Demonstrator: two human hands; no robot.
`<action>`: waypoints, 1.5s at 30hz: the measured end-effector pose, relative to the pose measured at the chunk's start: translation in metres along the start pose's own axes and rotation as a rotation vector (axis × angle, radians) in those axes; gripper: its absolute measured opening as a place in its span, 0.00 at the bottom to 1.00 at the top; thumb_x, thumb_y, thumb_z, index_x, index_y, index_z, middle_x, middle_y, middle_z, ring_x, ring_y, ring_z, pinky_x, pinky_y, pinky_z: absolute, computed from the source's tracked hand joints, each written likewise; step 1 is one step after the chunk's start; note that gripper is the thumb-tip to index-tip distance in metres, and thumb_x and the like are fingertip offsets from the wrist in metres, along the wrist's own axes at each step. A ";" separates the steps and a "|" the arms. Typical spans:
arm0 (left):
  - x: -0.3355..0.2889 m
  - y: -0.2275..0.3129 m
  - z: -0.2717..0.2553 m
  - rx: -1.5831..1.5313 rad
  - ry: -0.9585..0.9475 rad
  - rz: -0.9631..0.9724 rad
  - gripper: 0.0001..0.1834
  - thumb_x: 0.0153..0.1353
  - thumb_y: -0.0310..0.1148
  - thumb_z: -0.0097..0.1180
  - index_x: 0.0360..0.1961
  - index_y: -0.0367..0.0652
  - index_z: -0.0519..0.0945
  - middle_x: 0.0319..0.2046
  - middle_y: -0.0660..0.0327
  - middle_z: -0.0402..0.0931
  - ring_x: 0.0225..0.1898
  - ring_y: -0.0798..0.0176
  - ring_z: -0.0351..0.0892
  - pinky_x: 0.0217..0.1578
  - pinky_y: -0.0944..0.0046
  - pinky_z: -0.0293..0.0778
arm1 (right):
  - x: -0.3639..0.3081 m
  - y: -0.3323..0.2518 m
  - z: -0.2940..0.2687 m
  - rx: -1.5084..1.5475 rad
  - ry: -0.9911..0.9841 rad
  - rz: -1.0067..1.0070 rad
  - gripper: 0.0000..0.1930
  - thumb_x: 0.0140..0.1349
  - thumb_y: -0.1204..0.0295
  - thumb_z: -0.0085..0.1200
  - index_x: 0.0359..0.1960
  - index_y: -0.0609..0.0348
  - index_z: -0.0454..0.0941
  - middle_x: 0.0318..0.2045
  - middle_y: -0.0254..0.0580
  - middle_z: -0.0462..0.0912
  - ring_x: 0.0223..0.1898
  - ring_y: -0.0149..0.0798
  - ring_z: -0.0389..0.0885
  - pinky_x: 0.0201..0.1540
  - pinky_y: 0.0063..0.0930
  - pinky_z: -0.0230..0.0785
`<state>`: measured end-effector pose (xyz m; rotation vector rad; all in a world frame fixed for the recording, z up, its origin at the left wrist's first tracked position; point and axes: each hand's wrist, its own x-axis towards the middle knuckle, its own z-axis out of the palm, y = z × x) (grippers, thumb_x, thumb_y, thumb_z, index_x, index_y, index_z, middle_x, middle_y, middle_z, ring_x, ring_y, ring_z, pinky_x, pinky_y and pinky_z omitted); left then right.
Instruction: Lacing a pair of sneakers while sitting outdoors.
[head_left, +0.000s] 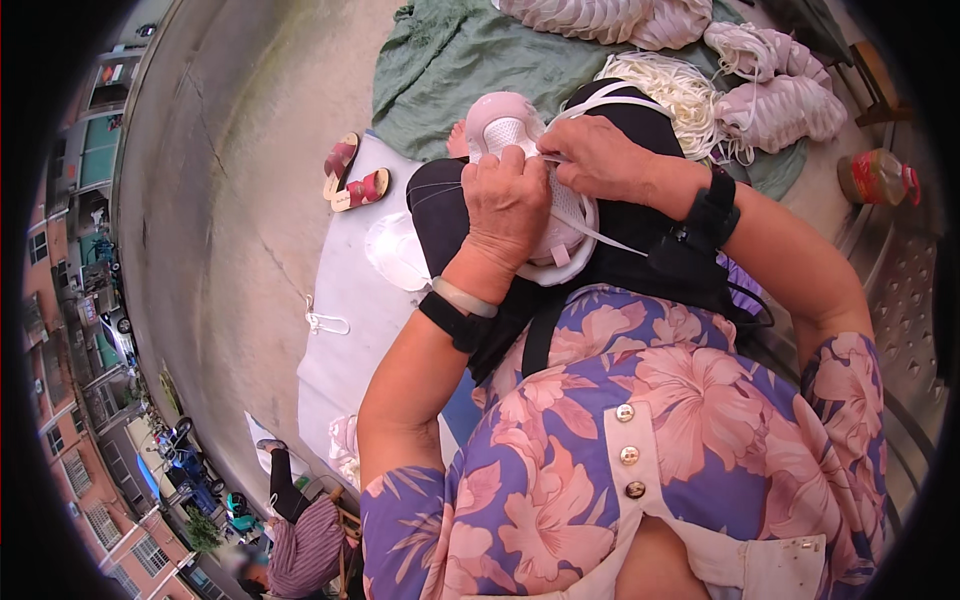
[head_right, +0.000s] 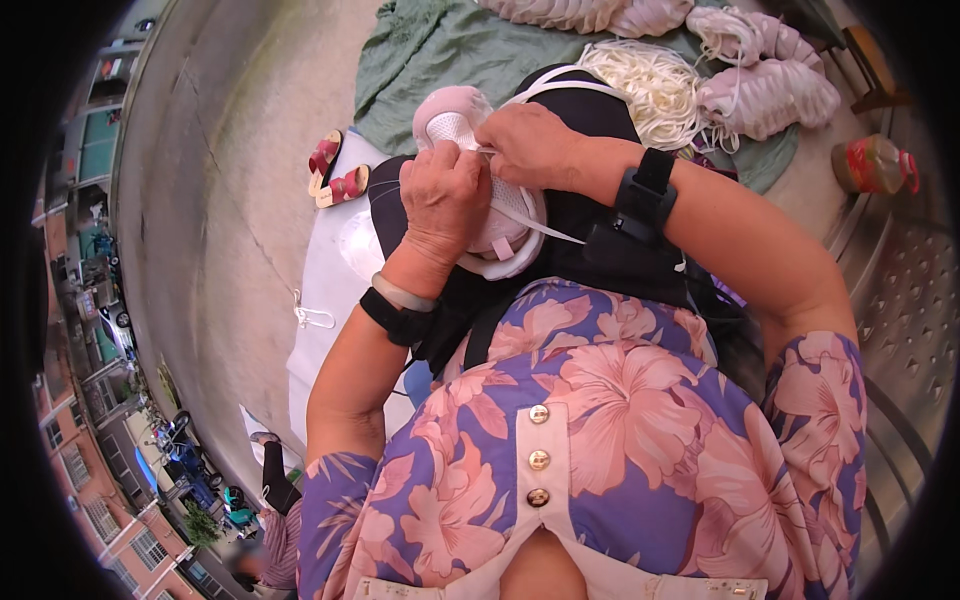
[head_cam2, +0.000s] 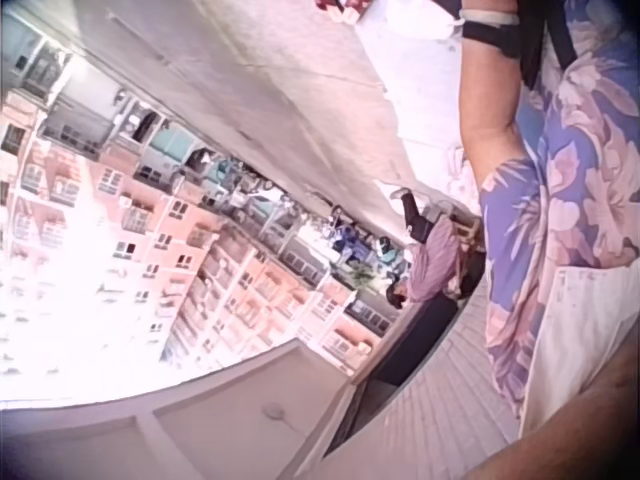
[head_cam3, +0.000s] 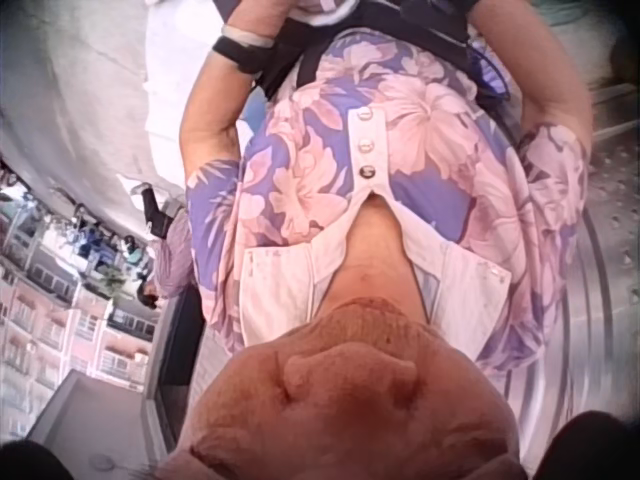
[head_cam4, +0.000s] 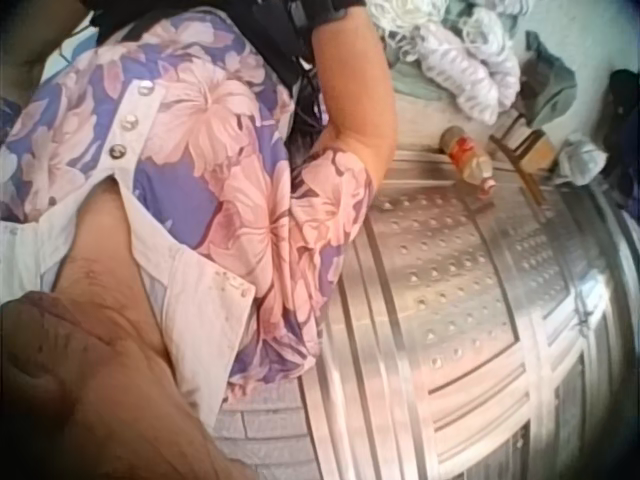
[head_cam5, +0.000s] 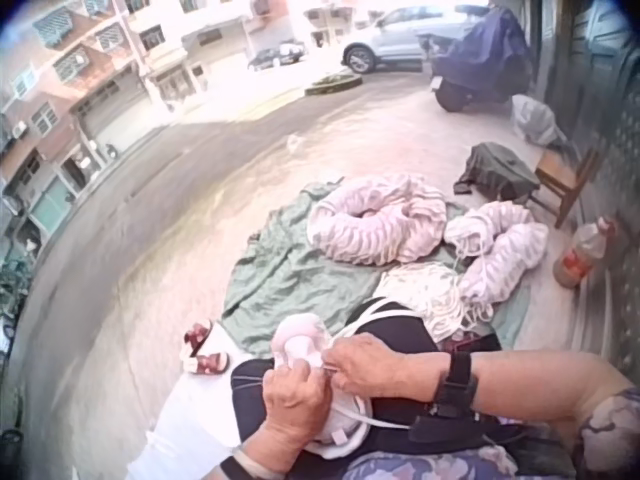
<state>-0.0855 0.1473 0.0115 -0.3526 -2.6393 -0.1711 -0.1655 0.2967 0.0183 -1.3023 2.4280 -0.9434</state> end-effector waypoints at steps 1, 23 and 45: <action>0.001 0.000 0.000 0.006 0.003 0.045 0.07 0.43 0.32 0.59 0.18 0.46 0.72 0.21 0.62 0.69 0.22 0.57 0.71 0.24 0.59 0.63 | 0.001 0.001 0.000 0.003 0.006 0.001 0.16 0.43 0.73 0.49 0.36 0.66 0.75 0.31 0.53 0.76 0.37 0.54 0.75 0.42 0.42 0.67; 0.011 0.019 0.000 0.093 -0.251 -0.038 0.03 0.50 0.28 0.50 0.21 0.42 0.73 0.18 0.55 0.73 0.18 0.53 0.77 0.17 0.59 0.72 | 0.013 0.008 -0.008 0.143 -0.074 0.083 0.09 0.40 0.76 0.52 0.25 0.67 0.75 0.22 0.54 0.76 0.27 0.48 0.77 0.30 0.35 0.67; -0.299 -0.140 -0.151 0.209 -0.564 -0.936 0.09 0.54 0.31 0.49 0.20 0.39 0.71 0.19 0.52 0.74 0.16 0.52 0.71 0.21 0.56 0.69 | -0.001 0.023 -0.013 0.020 0.449 0.017 0.11 0.60 0.68 0.49 0.36 0.63 0.77 0.33 0.46 0.78 0.36 0.47 0.76 0.43 0.33 0.67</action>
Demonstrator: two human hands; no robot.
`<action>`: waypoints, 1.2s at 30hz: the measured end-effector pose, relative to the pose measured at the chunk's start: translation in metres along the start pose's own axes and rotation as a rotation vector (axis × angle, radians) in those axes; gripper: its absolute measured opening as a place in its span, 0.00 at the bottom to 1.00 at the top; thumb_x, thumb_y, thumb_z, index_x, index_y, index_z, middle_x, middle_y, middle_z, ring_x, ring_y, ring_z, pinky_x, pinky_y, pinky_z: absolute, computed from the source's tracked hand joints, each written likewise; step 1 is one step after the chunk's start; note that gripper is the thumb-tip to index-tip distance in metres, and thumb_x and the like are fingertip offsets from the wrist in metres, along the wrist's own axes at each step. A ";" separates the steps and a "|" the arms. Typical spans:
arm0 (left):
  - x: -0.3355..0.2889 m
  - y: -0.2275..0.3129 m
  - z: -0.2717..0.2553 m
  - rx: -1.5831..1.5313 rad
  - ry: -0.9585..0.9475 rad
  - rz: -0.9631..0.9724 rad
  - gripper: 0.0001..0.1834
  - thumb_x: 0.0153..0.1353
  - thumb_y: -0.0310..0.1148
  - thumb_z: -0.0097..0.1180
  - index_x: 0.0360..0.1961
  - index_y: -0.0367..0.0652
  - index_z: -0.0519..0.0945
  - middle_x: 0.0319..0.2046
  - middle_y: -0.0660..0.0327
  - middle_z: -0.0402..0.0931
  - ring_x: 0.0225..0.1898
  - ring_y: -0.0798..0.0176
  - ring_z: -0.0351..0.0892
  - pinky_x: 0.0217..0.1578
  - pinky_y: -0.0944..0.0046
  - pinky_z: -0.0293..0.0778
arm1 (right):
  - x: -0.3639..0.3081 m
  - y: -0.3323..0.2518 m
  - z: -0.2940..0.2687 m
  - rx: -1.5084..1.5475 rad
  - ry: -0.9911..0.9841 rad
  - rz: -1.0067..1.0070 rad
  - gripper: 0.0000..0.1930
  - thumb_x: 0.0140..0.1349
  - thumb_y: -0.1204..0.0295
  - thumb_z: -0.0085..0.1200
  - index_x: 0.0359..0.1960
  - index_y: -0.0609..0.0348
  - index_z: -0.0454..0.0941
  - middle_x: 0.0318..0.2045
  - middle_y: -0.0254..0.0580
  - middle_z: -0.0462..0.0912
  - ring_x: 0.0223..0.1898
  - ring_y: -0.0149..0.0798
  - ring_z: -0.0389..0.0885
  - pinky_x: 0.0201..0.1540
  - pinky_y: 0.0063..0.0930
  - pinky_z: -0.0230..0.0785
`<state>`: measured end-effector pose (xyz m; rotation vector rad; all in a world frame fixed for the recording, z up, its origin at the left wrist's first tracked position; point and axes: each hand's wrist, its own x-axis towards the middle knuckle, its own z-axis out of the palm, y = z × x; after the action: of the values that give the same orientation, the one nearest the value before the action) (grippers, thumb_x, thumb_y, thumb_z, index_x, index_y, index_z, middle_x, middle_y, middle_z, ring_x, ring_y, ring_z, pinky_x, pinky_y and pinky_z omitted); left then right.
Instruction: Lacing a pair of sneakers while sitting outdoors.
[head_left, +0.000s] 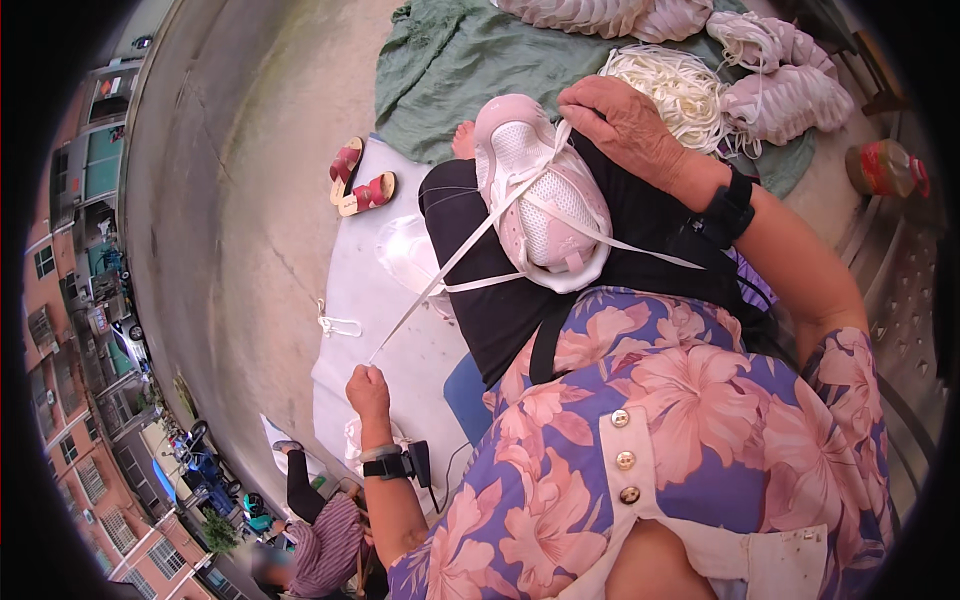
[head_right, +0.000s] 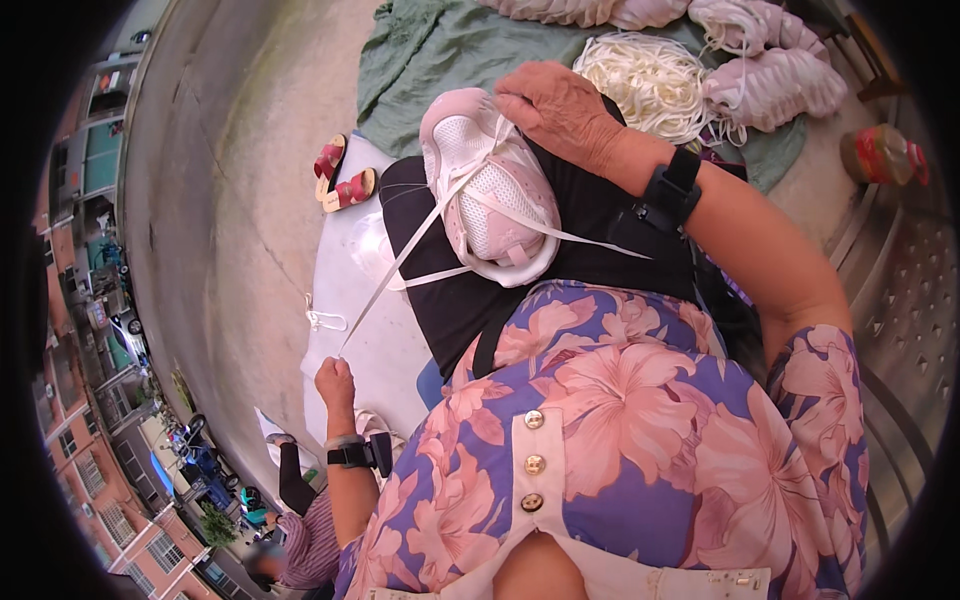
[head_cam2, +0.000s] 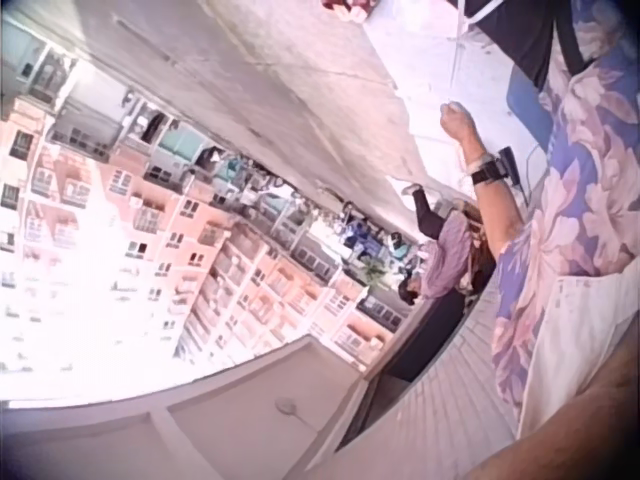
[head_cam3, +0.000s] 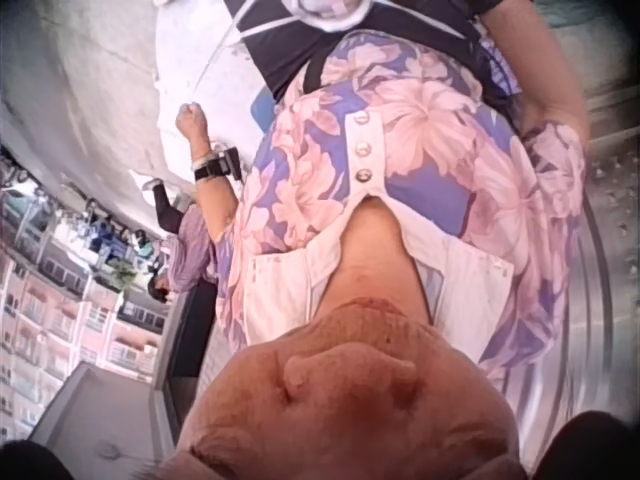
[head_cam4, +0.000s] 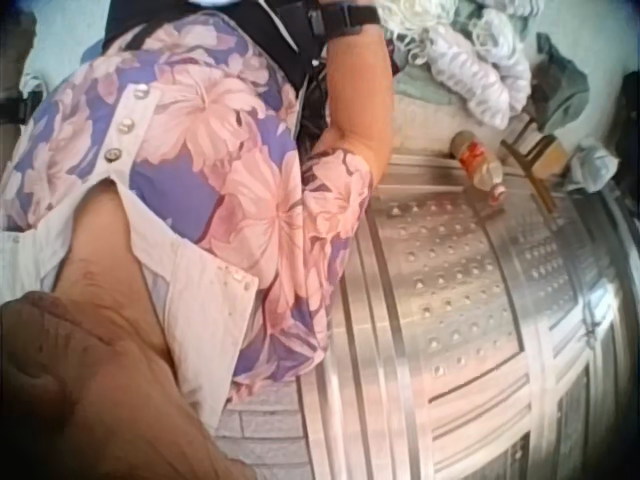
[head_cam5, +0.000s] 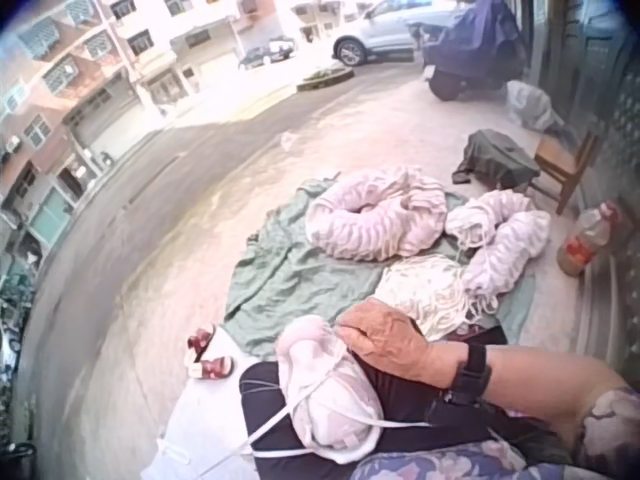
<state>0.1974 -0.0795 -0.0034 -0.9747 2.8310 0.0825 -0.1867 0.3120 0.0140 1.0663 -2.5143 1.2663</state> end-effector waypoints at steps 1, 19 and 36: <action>0.003 0.012 -0.002 -0.012 -0.004 0.000 0.09 0.54 0.31 0.49 0.20 0.39 0.71 0.19 0.52 0.74 0.16 0.52 0.71 0.21 0.56 0.69 | 0.005 0.002 0.003 -0.010 -0.007 -0.002 0.11 0.60 0.68 0.49 0.36 0.63 0.77 0.33 0.46 0.78 0.36 0.47 0.76 0.43 0.33 0.67; 0.057 0.146 -0.190 -1.933 0.266 0.405 0.10 0.58 0.33 0.48 0.22 0.40 0.69 0.59 0.42 0.61 0.61 0.41 0.61 0.62 0.45 0.54 | 0.015 0.011 0.005 -0.134 -0.620 0.140 0.09 0.43 0.73 0.50 0.29 0.60 0.74 0.23 0.44 0.76 0.28 0.44 0.75 0.33 0.33 0.67; -0.005 0.153 -0.226 -1.900 0.084 0.601 0.13 0.58 0.29 0.50 0.19 0.44 0.62 0.23 0.58 0.65 0.24 0.62 0.65 0.32 0.56 0.65 | 0.031 -0.001 -0.010 1.000 -0.754 0.611 0.17 0.62 0.56 0.49 0.38 0.56 0.81 0.36 0.30 0.78 0.36 0.24 0.71 0.42 0.20 0.63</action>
<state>0.0798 0.0217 0.2211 0.0122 2.1815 2.9494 -0.2113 0.3024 0.0336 1.0539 -2.8168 2.9823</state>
